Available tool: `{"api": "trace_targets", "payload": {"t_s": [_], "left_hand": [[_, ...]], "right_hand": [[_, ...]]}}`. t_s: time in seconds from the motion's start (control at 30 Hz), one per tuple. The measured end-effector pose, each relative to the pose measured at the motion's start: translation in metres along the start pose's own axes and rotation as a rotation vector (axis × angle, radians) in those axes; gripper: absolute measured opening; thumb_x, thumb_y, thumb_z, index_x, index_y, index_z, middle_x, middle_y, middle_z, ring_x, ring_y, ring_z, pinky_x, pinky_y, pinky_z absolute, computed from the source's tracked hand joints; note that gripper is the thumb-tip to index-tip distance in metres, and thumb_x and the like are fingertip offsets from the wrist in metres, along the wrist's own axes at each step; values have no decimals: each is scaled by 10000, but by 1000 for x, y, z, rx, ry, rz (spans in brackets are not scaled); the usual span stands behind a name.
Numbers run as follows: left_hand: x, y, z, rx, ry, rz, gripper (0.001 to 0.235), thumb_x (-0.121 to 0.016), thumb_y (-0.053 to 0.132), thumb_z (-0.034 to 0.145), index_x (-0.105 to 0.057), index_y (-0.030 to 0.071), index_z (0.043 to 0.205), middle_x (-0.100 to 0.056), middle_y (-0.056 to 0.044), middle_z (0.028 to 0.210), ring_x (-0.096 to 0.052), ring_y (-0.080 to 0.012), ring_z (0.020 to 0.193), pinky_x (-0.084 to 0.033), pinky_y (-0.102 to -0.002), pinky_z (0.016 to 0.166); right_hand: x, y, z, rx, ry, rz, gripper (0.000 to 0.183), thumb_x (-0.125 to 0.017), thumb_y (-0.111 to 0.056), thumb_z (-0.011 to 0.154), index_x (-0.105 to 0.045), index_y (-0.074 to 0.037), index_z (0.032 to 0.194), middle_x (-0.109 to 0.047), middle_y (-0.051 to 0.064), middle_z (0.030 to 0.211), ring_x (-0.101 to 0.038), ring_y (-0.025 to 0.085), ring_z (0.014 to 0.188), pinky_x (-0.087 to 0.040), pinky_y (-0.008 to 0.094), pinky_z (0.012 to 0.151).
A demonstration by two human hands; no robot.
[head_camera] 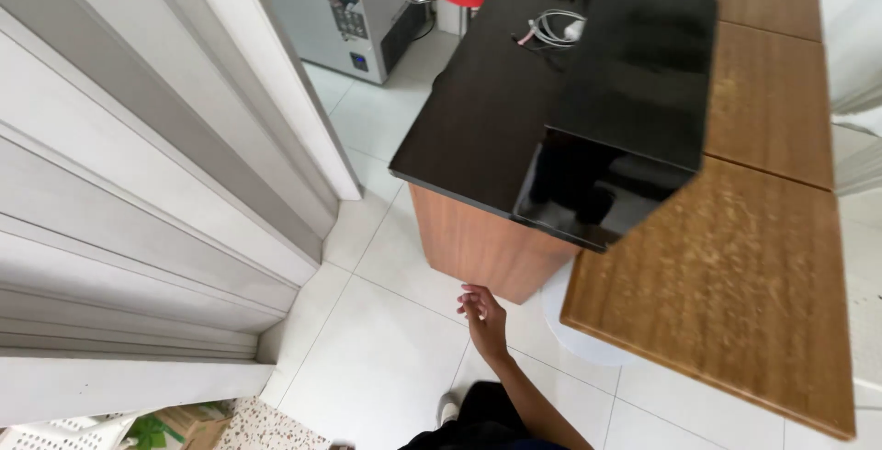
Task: Transferring gelato trays to a display freezer and cleaning the glass display surface.
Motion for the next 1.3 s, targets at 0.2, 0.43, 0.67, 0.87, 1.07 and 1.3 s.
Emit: {"api": "trace_targets", "payload": {"t_s": [0.2, 0.43, 0.67, 0.87, 1.07, 1.3], "left_hand": [[20, 227, 218, -249, 14, -119, 238, -679, 329, 940, -675, 143, 1087, -783, -98, 1008, -743, -247, 947, -578, -385, 810], [108, 366, 328, -209, 169, 13, 145, -581, 252, 988, -669, 172, 1071, -765, -33, 1052, -738, -254, 936, -569, -406, 802], [171, 286, 438, 115, 128, 28, 333, -661, 366, 934, -625, 169, 1199, -784, -121, 1083, -729, -319, 1030, -571, -450, 873], [244, 241, 550, 473, -233, 66, 560, -621, 470, 974, -790, -43, 1120, -847, -175, 1059, -760, -262, 954, -511, -389, 954], [247, 363, 699, 315, -319, -237, 562, -655, 436, 945, -598, -13, 1279, -749, -194, 1038, -699, -286, 818, -553, -440, 693], [102, 676, 784, -185, -690, -210, 403, -680, 387, 937, -650, 26, 1111, -726, -176, 942, -654, -235, 796, -560, -353, 691]], "right_hand": [[-25, -35, 143, -2, -35, 8, 307, -553, -226, 1028, -636, -38, 1255, -716, 86, 961, -686, 159, 845, -524, 302, 724], [-52, -40, 285, -180, 46, 58, 374, -503, -226, 1020, -608, -29, 1321, -728, 105, 1019, -667, 184, 886, -514, 322, 782], [-139, -11, 439, -221, 61, 184, 340, -506, -190, 1040, -622, 0, 1296, -715, 105, 1001, -660, 182, 874, -516, 324, 783], [-240, -11, 572, -236, 57, 164, 308, -538, -164, 1016, -652, 5, 1247, -714, 104, 964, -671, 176, 871, -526, 324, 781], [-290, -7, 655, -306, 198, 184, 304, -527, -150, 1002, -665, 0, 1229, -717, 88, 963, -660, 160, 865, -524, 307, 783], [-301, 51, 719, -447, 203, 256, 301, -532, -171, 1014, -685, -14, 1221, -728, 88, 976, -668, 147, 854, -521, 282, 754]]}}
Point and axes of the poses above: each hand's wrist, its own z-axis towards the middle knuckle, its own x-axis out of the back of the hand, y = z × x, the point moved 6 cm from there along z, towards the middle knuckle
